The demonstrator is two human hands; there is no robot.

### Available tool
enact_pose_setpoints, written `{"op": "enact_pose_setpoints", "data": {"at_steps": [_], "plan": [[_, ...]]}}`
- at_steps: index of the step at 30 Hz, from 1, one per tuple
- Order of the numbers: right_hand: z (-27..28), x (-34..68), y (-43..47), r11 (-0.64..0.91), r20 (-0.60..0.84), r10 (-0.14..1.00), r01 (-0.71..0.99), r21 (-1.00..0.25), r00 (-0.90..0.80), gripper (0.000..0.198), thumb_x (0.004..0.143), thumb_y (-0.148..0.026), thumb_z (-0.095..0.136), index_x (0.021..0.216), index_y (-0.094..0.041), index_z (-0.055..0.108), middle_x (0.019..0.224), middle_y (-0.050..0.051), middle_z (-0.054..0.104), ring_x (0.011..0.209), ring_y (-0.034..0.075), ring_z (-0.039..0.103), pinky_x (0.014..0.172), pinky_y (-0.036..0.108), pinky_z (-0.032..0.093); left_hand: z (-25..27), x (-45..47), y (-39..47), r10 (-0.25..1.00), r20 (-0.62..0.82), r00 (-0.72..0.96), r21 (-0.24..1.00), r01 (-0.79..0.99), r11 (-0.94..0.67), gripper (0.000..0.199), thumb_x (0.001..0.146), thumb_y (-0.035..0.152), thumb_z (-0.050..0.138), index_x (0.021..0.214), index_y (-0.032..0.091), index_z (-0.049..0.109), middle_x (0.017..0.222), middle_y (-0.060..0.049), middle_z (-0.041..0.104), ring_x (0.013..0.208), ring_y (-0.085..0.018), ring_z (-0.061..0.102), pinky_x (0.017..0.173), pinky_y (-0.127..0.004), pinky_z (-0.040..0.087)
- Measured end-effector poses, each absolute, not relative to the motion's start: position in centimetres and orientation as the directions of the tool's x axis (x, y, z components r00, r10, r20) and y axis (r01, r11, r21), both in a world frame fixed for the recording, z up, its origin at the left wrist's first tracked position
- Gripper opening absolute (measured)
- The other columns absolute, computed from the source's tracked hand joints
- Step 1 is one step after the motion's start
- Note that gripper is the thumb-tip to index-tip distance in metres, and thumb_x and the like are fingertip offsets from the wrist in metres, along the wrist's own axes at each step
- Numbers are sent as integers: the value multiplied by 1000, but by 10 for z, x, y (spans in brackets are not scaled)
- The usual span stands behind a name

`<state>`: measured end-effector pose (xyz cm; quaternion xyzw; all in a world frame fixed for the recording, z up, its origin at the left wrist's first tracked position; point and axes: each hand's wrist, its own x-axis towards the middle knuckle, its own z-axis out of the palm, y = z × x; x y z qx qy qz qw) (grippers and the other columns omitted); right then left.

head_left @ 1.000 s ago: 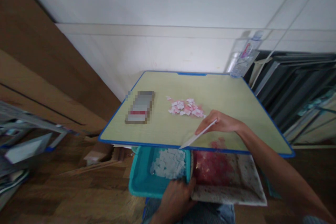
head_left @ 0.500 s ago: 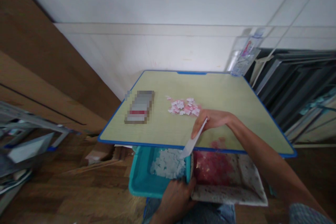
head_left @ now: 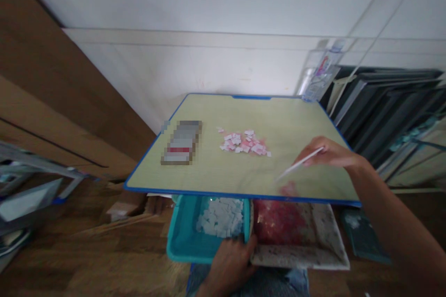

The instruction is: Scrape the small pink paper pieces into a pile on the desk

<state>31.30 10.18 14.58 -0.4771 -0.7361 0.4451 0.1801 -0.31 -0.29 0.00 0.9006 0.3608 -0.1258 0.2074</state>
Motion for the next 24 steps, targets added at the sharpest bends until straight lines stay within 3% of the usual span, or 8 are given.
{"op": "enact_pose_setpoints", "data": {"at_steps": [3, 8, 12, 19, 24], "plan": [[136, 329, 94, 13, -109, 977, 567, -824, -181, 27, 60, -35, 67, 66, -9, 69, 52, 2, 61, 47, 13, 53, 43, 22, 37, -2, -4, -3, 602, -378, 703, 277, 707, -651, 43, 78, 32, 51, 118, 20, 40, 85, -10, 59, 77, -28, 54, 65, -36, 40], [120, 337, 90, -230, -224, 972, 452, -862, 67, 36, 54, -40, 69, 71, -9, 68, 56, 4, 63, 47, 14, 53, 44, 24, 37, -2, -4, -2, 600, -390, 699, 281, 710, -645, 42, 77, 32, 53, 116, 20, 42, 86, -10, 59, 78, -27, 54, 66, -35, 39], [115, 327, 87, -270, -273, 961, 410, -871, 52, 36, 54, -42, 69, 69, -9, 66, 56, 4, 62, 48, 13, 52, 45, 23, 37, -1, -3, -2, 598, -384, 703, 278, 706, -652, 42, 78, 33, 51, 117, 21, 41, 86, -10, 59, 78, -28, 54, 65, -36, 40], [117, 310, 69, -192, -277, 956, 503, -842, -98, 32, 61, -42, 63, 54, -11, 58, 44, -4, 44, 43, 6, 37, 40, 20, 25, 5, -1, -2, 598, -404, 692, 269, 715, -645, 39, 78, 31, 50, 115, 20, 42, 87, -10, 58, 79, -27, 54, 66, -35, 39], [119, 303, 55, -168, -257, 962, 544, -822, -91, 33, 60, -43, 63, 50, -12, 57, 42, -6, 39, 42, 6, 34, 40, 20, 25, 5, -1, -3, 606, -408, 683, 252, 722, -644, 40, 78, 30, 51, 116, 21, 42, 88, -10, 58, 80, -27, 54, 67, -36, 39]]}}
